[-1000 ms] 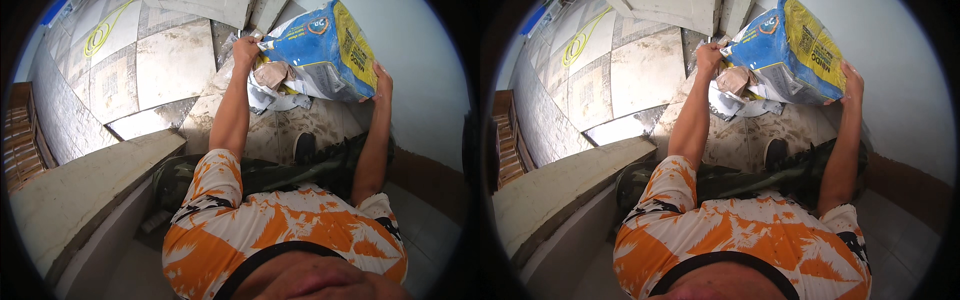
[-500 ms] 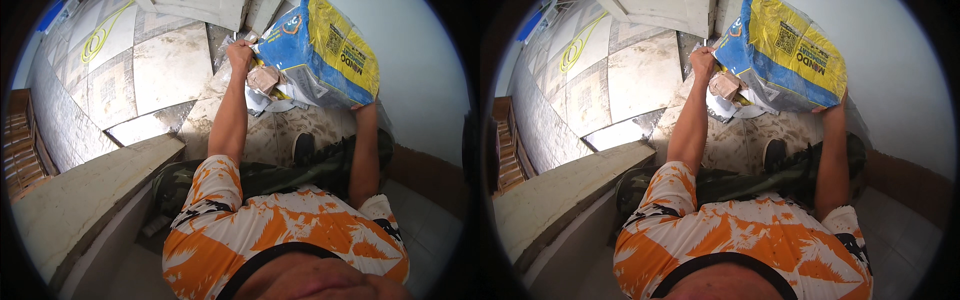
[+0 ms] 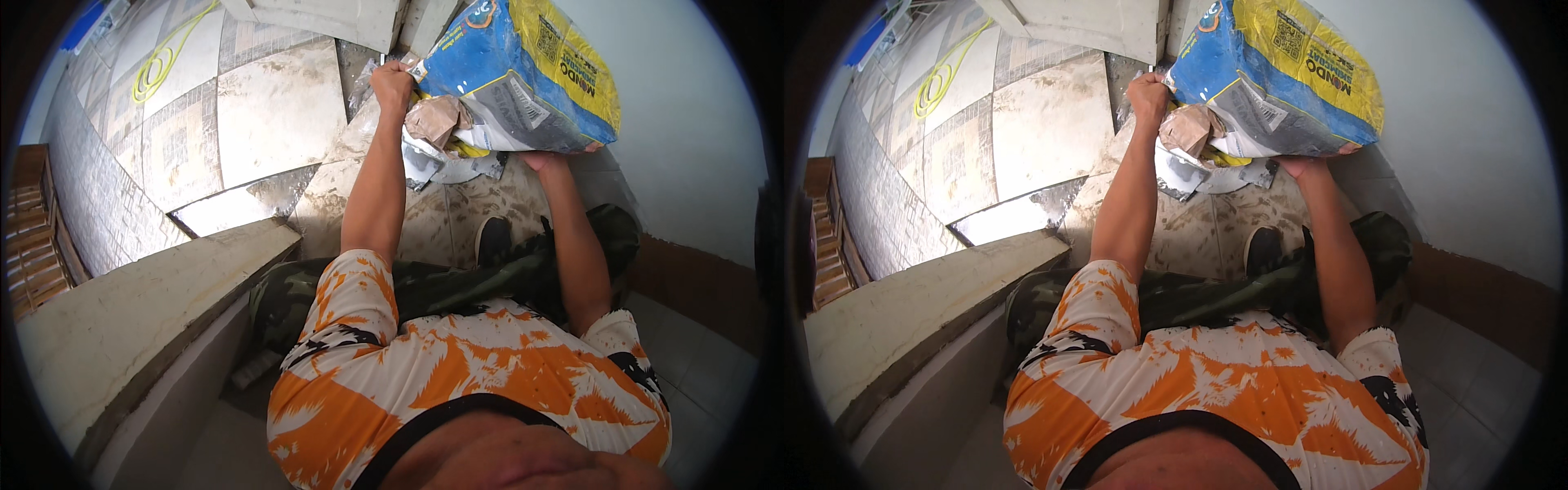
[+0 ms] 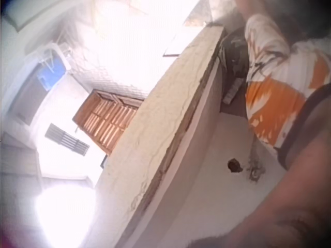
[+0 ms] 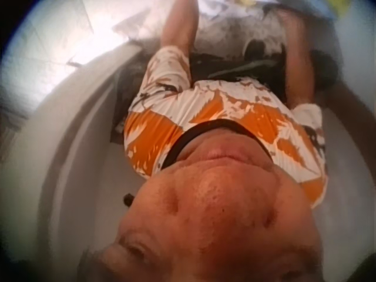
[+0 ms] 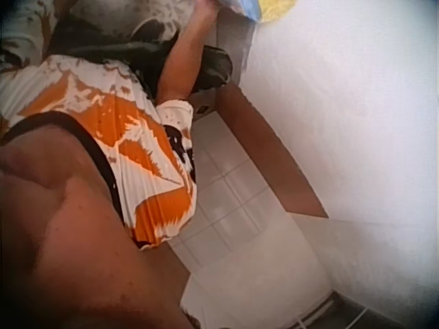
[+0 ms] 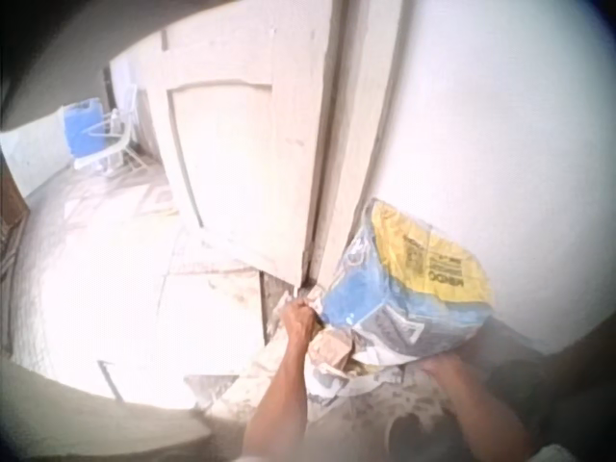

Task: The person applies plaster to a wall using a trowel and hawk, smoothing the surface. They then mix additional plaster powder with water in a bucket and continue applying the mixture to the wall.

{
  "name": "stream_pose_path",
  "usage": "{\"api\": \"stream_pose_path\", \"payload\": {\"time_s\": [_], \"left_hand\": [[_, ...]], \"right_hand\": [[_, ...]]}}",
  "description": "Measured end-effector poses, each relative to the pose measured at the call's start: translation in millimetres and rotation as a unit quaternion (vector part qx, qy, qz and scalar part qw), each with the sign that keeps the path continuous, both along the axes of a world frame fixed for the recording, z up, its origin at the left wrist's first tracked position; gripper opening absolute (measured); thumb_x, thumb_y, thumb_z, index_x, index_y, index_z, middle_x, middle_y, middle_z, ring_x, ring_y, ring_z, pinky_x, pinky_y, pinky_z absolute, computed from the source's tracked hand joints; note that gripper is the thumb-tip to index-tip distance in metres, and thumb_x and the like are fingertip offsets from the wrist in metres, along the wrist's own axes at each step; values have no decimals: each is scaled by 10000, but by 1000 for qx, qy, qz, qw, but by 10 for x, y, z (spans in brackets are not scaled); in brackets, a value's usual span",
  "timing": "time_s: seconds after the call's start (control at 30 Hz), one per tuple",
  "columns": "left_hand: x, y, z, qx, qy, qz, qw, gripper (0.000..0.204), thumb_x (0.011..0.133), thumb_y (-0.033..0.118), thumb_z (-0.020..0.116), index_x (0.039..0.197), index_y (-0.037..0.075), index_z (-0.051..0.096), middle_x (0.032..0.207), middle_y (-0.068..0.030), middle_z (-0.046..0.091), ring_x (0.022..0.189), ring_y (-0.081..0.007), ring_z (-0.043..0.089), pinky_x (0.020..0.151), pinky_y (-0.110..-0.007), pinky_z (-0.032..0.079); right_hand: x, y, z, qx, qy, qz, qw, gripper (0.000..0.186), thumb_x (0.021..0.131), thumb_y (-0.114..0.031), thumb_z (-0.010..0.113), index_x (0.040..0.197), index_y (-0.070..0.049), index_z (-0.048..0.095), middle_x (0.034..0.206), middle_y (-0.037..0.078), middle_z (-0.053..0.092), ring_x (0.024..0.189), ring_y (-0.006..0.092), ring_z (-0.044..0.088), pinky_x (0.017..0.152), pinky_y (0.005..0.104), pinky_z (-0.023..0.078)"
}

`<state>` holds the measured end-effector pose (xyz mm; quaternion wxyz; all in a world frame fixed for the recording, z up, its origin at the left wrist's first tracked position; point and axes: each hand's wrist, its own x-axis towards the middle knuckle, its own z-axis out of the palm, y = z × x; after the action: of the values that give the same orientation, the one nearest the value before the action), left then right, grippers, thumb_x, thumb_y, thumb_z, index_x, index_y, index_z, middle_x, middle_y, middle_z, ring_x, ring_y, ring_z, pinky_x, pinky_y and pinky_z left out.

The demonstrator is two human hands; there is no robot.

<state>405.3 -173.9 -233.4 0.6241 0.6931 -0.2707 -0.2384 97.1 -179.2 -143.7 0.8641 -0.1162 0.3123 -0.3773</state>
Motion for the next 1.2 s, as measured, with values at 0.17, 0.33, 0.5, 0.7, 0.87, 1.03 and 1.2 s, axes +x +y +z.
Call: {"api": "stream_pose_path", "payload": {"time_s": [0.17, 0.33, 0.5, 0.7, 0.87, 1.03, 1.2], "left_hand": [[-12, 68, 40, -2, -24, 9, 1000, 108, 717, 2, 646, 714, 7, 755, 615, -128, 685, 538, -140, 586, 549, -332, 472], [1, 111, 59, 6, 18, -8, 1000, 128, 712, -15, 625, 715, -1, 752, 610, -109, 685, 533, -146, 588, 534, -335, 469], [-19, 63, -42, 9, 28, 3, 1000, 164, 713, -22, 589, 722, 2, 751, 609, -111, 686, 547, -154, 614, 557, -326, 498], [14, 38, -149, -14, 0, -8, 1000, 149, 721, -7, 581, 677, 5, 723, 567, -104, 640, 508, -153, 556, 529, -339, 464], [83, 14, -70, 10, -3, -31, 999, 144, 719, 6, 586, 645, 7, 708, 542, -92, 607, 502, -144, 532, 522, -331, 447], [80, 4, 9, 27, 9, -20, 999, 132, 715, 11, 594, 637, 3, 700, 525, -107, 590, 504, -149, 531, 524, -341, 438], [99, -7, 20, 53, 7, -27, 998, 133, 730, 22, 595, 653, -6, 699, 538, -115, 594, 508, -148, 529, 527, -346, 435]], "right_hand": [[111, -30, -103, -12, 115, -48, 992, 578, 1057, -481, 371, 1488, -104, 454, 1536, 125, 457, 1406, 338, 412, 1199, 550, 291], [104, 22, 24, -60, 96, -83, 990, 701, 1030, -568, 267, 1591, -146, 273, 1660, 100, 256, 1500, 318, 268, 1239, 530, 199], [212, 158, 282, -73, 135, -169, 974, 694, 1028, -552, 287, 1591, -146, 275, 1661, 108, 254, 1496, 319, 274, 1226, 515, 221], [239, -65, 284, -123, 223, -247, 935, 600, 1045, -519, 353, 1505, -136, 395, 1578, 118, 373, 1428, 301, 364, 1183, 489, 298], [47, -203, 52, -154, 77, -224, 959, 593, 1044, -549, 381, 1473, -143, 431, 1537, 98, 425, 1395, 308, 412, 1186, 499, 307], [9, -170, -24, -129, 172, -206, 954, 727, 1008, -650, 355, 1521, -137, 393, 1576, 92, 390, 1418, 334, 376, 1193, 536, 276], [153, -126, 116, -191, 143, -222, 945, 673, 1024, -625, 391, 1487, -137, 421, 1542, 76, 424, 1403, 320, 401, 1181, 518, 310]]}}
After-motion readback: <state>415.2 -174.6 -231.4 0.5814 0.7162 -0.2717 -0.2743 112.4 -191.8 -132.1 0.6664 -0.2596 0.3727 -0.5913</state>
